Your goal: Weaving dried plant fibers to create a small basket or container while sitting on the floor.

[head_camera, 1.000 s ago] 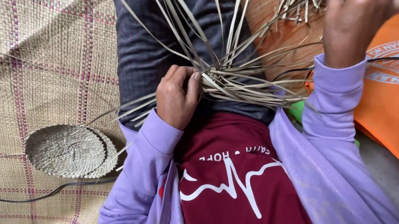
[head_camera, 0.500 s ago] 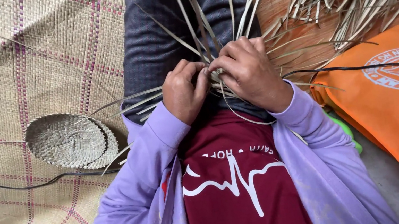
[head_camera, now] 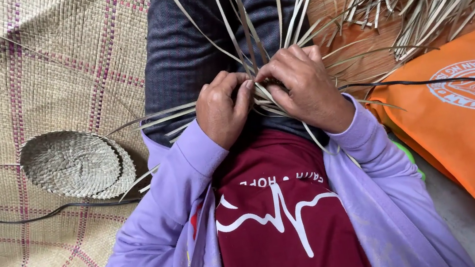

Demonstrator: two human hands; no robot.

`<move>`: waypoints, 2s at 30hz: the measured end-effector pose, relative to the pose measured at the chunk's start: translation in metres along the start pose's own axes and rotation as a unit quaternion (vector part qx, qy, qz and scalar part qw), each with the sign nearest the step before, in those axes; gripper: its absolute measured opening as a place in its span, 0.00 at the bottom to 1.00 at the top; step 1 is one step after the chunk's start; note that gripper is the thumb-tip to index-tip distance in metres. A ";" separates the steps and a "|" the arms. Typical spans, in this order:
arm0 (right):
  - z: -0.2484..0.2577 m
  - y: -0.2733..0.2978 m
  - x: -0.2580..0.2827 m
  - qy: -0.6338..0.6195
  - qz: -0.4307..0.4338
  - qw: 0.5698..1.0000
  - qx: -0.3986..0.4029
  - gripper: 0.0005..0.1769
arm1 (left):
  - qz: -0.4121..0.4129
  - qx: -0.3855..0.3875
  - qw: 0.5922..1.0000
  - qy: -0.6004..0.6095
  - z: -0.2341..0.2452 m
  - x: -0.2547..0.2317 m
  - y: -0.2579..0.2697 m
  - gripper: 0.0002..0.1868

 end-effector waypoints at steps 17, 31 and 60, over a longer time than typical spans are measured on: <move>-0.015 -0.002 -0.010 0.041 0.195 0.970 -0.138 0.03 | -0.035 -0.010 0.998 0.048 -0.005 0.007 -0.004 0.05; -0.010 -0.021 -0.015 0.022 0.144 0.974 -0.174 0.03 | -0.077 -0.040 0.996 0.011 -0.008 0.008 -0.001 0.03; -0.019 0.029 0.040 0.255 0.037 0.964 -0.065 0.09 | 0.117 0.059 0.983 0.132 -0.009 0.000 -0.006 0.09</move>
Point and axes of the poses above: each hand's wrist, its own y-axis away from the middle knuckle, its own z-axis out of the back of the hand, x = y × z, the point moved 1 cm from there along -y, towards the middle knuckle, and after that the axes turned 3 degrees about -y, right-handed, at the moved point
